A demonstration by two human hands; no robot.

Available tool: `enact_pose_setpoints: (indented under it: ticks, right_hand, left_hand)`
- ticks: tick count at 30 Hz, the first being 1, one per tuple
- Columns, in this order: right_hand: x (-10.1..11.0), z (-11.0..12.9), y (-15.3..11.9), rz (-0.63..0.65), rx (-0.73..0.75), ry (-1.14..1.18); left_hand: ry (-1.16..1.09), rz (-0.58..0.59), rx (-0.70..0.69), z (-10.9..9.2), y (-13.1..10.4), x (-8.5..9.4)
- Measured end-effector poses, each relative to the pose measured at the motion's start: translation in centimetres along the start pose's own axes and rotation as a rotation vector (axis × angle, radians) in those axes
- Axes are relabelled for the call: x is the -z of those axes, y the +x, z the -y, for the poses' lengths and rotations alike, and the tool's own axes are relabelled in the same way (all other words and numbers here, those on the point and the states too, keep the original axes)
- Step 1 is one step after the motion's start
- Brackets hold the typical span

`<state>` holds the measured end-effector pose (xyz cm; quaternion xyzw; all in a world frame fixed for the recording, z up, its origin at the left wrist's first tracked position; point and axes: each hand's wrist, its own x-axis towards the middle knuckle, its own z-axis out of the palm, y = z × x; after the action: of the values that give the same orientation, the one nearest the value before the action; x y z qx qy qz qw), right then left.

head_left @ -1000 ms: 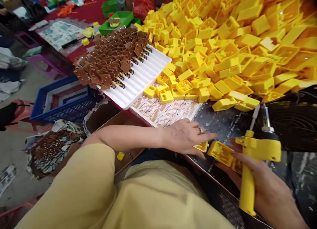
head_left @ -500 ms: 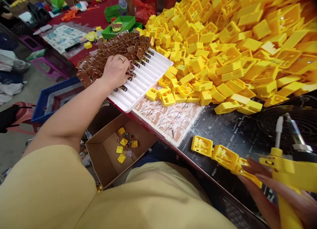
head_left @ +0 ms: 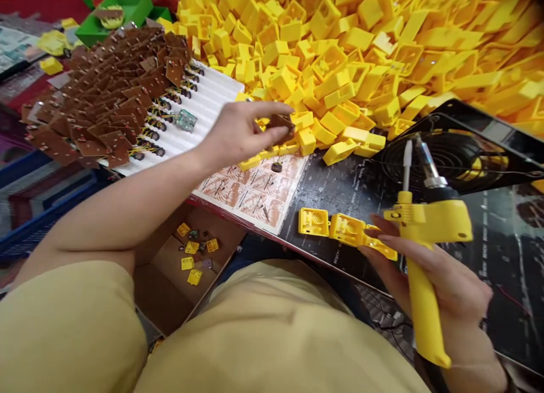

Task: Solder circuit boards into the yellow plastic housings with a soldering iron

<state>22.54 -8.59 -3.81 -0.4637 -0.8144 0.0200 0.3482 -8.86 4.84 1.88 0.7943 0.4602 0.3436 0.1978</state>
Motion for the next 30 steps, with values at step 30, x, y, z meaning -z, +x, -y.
enact_pose_setpoints:
  ticks: [30]
  right_hand:
    - [-2.6, 1.7, 3.3, -0.028, 0.19, 0.029]
  left_hand:
    - [0.132, 0.286, -0.495, 1.4, -7.7, -1.1]
